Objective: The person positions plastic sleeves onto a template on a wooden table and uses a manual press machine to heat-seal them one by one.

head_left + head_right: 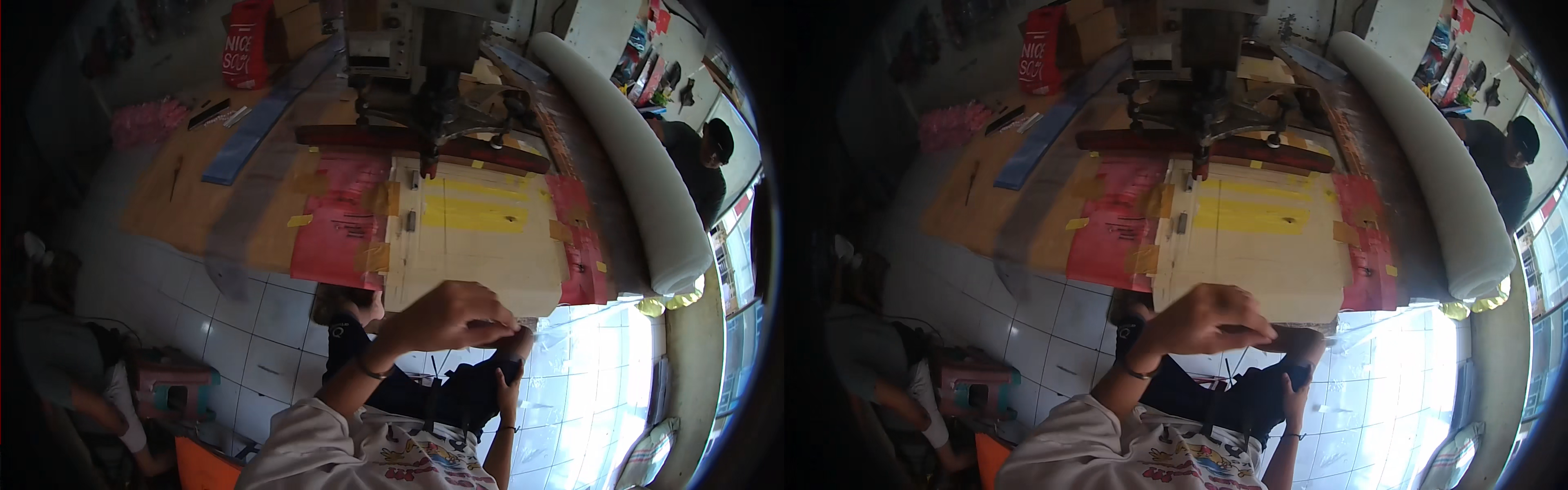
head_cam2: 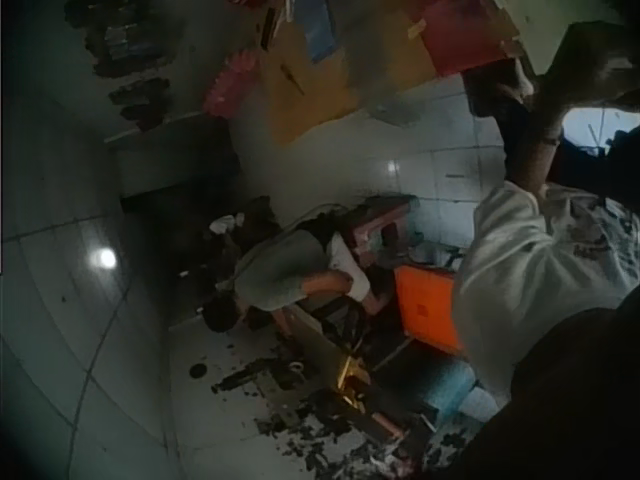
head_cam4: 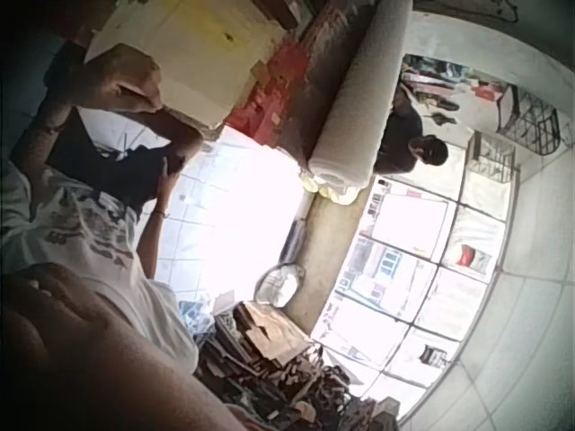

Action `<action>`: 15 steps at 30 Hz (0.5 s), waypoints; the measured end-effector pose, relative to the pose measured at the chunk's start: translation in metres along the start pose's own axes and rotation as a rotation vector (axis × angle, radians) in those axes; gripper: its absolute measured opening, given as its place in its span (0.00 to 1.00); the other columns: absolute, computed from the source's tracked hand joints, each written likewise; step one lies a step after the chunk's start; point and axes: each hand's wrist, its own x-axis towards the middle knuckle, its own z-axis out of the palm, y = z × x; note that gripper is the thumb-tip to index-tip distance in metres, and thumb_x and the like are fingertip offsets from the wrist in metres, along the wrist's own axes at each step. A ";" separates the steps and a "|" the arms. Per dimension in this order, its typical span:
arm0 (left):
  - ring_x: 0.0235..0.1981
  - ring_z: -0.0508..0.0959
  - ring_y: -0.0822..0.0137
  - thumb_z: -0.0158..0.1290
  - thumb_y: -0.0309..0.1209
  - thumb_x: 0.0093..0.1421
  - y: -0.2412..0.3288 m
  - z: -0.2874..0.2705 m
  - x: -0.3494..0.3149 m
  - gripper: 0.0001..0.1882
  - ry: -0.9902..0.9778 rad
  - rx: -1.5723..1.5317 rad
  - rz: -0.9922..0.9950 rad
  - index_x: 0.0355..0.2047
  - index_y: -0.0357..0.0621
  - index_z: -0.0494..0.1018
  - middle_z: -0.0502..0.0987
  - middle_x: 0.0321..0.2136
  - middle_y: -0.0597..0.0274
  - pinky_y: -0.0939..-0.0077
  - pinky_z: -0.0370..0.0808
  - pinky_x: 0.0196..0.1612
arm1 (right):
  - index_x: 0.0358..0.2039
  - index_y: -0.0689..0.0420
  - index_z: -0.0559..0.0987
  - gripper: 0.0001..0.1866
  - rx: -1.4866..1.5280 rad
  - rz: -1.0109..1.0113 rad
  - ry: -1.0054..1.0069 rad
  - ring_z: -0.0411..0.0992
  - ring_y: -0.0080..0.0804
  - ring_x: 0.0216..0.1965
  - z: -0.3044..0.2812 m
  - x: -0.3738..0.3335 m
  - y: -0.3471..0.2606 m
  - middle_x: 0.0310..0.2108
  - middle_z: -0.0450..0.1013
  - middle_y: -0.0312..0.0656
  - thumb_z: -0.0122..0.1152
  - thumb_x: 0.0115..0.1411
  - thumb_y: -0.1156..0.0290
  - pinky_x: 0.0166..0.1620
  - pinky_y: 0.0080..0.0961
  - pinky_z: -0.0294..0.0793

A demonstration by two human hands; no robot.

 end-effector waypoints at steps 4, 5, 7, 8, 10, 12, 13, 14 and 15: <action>0.45 0.82 0.56 0.63 0.28 0.58 0.023 -0.147 -0.109 0.15 0.354 0.593 -0.583 0.45 0.39 0.78 0.82 0.42 0.53 0.67 0.77 0.49 | 0.72 0.56 0.50 0.47 0.022 -0.070 0.060 0.59 0.53 0.67 0.004 0.029 0.003 0.66 0.58 0.61 0.67 0.63 0.55 0.67 0.39 0.59; 0.52 0.77 0.52 0.64 0.32 0.58 0.031 -0.173 -0.135 0.21 0.379 0.817 -0.671 0.50 0.40 0.76 0.78 0.49 0.50 0.61 0.72 0.55 | 0.71 0.55 0.51 0.46 0.059 -0.020 0.043 0.60 0.53 0.66 0.005 0.035 -0.007 0.64 0.59 0.63 0.67 0.62 0.54 0.66 0.39 0.60; 0.59 0.73 0.48 0.64 0.36 0.59 0.036 -0.201 -0.177 0.26 0.391 1.042 -0.763 0.56 0.42 0.73 0.74 0.57 0.47 0.55 0.67 0.62 | 0.71 0.58 0.51 0.49 0.047 0.036 0.063 0.59 0.56 0.66 0.010 0.051 -0.023 0.64 0.58 0.65 0.67 0.61 0.48 0.67 0.42 0.59; 0.64 0.66 0.44 0.64 0.41 0.59 0.039 -0.209 -0.197 0.31 0.346 1.179 -0.870 0.59 0.43 0.70 0.67 0.62 0.44 0.50 0.60 0.65 | 0.71 0.60 0.49 0.52 0.044 0.065 0.077 0.59 0.58 0.66 0.013 0.056 -0.031 0.65 0.58 0.66 0.67 0.60 0.44 0.67 0.43 0.58; 0.68 0.59 0.41 0.63 0.45 0.59 0.028 -0.213 -0.210 0.35 0.290 1.301 -0.970 0.63 0.45 0.67 0.60 0.67 0.42 0.45 0.53 0.69 | 0.72 0.63 0.46 0.59 0.002 0.130 0.164 0.57 0.58 0.68 0.012 0.088 -0.004 0.67 0.55 0.69 0.66 0.57 0.37 0.68 0.44 0.57; 0.70 0.54 0.37 0.61 0.48 0.60 0.025 -0.207 -0.216 0.36 0.358 1.279 -0.925 0.64 0.46 0.67 0.55 0.69 0.38 0.40 0.47 0.70 | 0.71 0.69 0.44 0.63 -0.070 0.210 0.190 0.61 0.55 0.66 0.011 0.112 -0.009 0.66 0.59 0.68 0.64 0.56 0.34 0.68 0.44 0.56; 0.70 0.54 0.37 0.61 0.48 0.60 0.024 -0.209 -0.220 0.36 0.349 1.282 -0.939 0.64 0.46 0.67 0.55 0.69 0.38 0.40 0.47 0.70 | 0.70 0.70 0.49 0.60 -0.022 0.149 0.201 0.66 0.51 0.59 0.012 0.125 -0.010 0.58 0.66 0.64 0.62 0.57 0.33 0.64 0.43 0.63; 0.70 0.53 0.37 0.63 0.47 0.59 0.017 -0.210 -0.221 0.37 0.361 1.260 -0.885 0.65 0.46 0.66 0.55 0.69 0.37 0.41 0.48 0.70 | 0.68 0.72 0.54 0.58 -0.006 0.133 0.229 0.70 0.47 0.52 -0.002 0.143 0.007 0.51 0.71 0.60 0.60 0.58 0.32 0.58 0.42 0.67; 0.70 0.53 0.37 0.64 0.46 0.58 0.013 -0.211 -0.222 0.38 0.377 1.239 -0.831 0.65 0.47 0.66 0.55 0.69 0.37 0.42 0.49 0.70 | 0.66 0.74 0.58 0.56 0.010 0.115 0.251 0.73 0.43 0.46 -0.015 0.162 0.023 0.43 0.75 0.56 0.59 0.59 0.32 0.52 0.40 0.72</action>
